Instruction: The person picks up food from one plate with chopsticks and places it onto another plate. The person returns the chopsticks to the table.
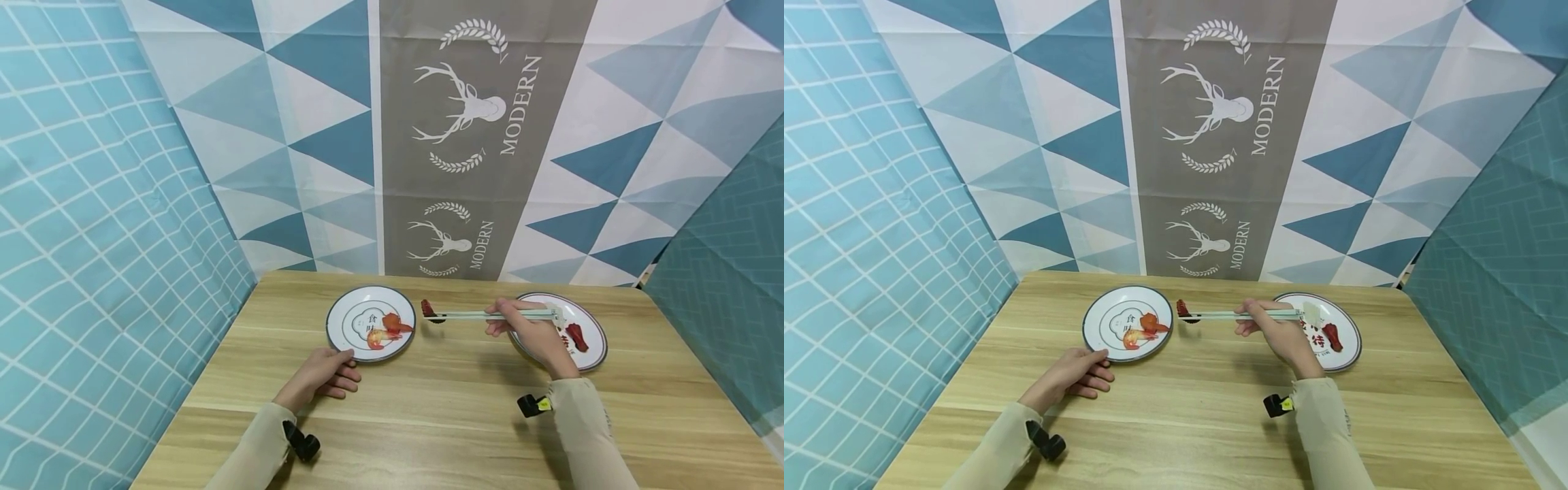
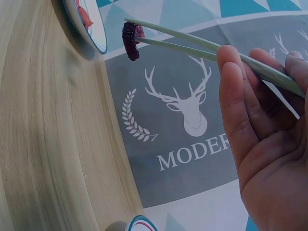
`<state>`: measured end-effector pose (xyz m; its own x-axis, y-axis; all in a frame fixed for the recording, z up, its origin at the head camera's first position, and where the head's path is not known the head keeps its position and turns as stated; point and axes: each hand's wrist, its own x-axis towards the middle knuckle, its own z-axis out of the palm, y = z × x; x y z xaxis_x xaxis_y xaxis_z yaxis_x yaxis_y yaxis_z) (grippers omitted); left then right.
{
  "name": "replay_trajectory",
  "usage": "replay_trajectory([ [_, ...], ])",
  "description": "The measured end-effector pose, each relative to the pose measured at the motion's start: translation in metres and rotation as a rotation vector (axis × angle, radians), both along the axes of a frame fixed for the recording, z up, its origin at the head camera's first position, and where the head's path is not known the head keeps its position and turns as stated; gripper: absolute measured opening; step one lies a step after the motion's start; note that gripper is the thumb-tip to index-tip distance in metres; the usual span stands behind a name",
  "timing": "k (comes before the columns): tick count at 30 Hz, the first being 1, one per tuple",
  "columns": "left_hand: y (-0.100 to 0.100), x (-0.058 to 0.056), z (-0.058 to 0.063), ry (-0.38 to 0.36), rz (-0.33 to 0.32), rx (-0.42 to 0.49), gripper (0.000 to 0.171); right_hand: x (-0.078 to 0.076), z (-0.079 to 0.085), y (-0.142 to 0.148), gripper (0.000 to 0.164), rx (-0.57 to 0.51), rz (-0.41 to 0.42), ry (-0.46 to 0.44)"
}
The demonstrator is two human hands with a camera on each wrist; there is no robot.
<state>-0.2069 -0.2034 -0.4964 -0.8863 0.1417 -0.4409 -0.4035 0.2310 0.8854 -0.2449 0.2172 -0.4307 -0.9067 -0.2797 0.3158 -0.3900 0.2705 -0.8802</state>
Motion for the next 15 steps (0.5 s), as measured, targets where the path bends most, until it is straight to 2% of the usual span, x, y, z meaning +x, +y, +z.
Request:
replay_trajectory([
  [15,-0.001,0.0,0.0,0.003,-0.002,0.001,0.042,-0.001,-0.001,-0.011,0.043,0.003,0.015,-0.069],
])
